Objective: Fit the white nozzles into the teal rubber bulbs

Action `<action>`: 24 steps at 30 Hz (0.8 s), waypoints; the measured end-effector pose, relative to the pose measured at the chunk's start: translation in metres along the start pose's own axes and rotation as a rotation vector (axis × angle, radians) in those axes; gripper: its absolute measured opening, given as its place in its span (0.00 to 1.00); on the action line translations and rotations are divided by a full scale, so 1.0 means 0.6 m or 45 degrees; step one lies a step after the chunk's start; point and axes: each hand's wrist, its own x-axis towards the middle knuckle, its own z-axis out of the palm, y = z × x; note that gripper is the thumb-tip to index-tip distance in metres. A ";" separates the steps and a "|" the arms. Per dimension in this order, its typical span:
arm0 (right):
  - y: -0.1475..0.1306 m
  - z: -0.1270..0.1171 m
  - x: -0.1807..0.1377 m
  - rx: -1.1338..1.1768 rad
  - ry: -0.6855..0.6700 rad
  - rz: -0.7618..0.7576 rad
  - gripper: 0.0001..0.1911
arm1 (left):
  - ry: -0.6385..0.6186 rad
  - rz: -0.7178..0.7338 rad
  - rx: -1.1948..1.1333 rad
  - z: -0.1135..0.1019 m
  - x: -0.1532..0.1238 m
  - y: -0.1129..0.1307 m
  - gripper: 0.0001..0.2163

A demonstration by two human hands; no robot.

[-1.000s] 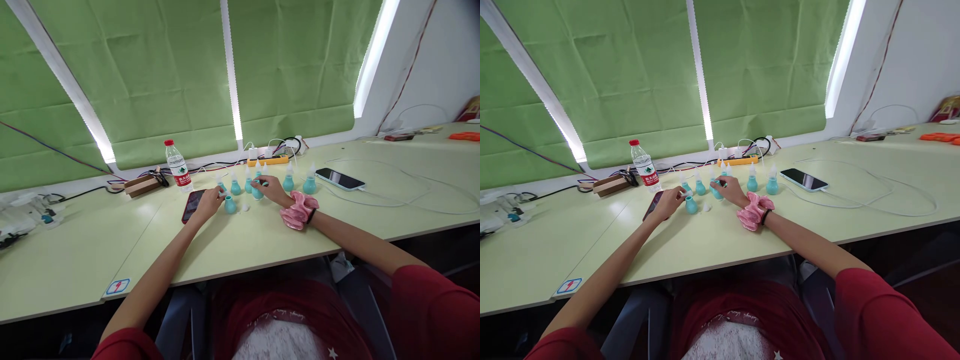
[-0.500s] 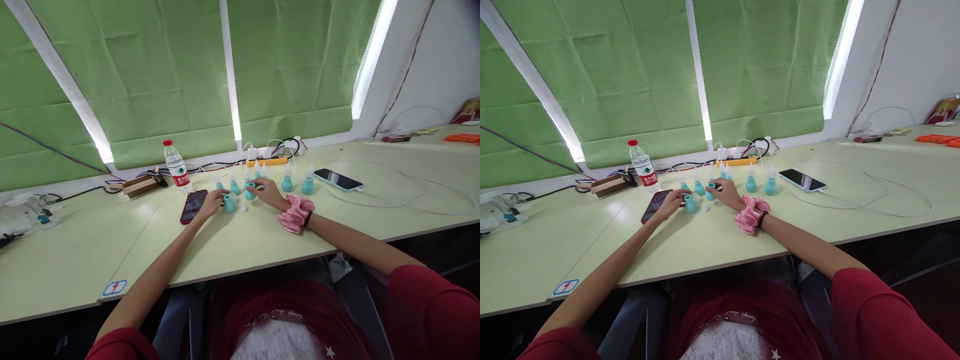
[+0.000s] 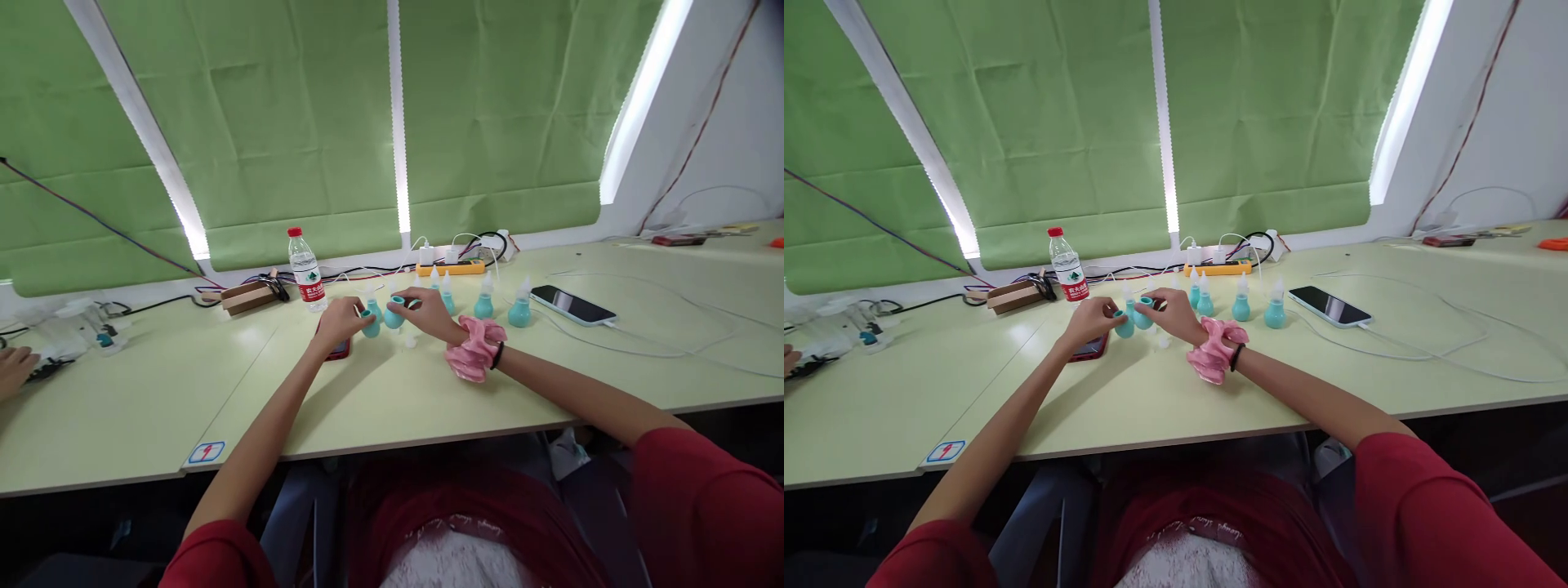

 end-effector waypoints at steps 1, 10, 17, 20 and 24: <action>0.001 0.008 0.011 -0.017 -0.065 0.019 0.18 | 0.032 -0.040 0.017 -0.004 0.002 -0.006 0.12; 0.033 0.067 0.045 -0.318 -0.332 -0.083 0.16 | 0.022 -0.145 0.162 0.007 0.004 -0.025 0.12; 0.056 0.020 0.048 -0.396 -0.534 -0.030 0.14 | -0.036 -0.037 0.072 0.022 0.004 -0.024 0.13; 0.057 -0.008 0.053 -0.417 -0.633 -0.021 0.12 | -0.062 -0.011 0.048 0.026 0.004 -0.020 0.13; 0.051 -0.019 0.060 -0.471 -0.553 0.003 0.12 | -0.057 0.004 0.032 0.028 0.004 -0.018 0.13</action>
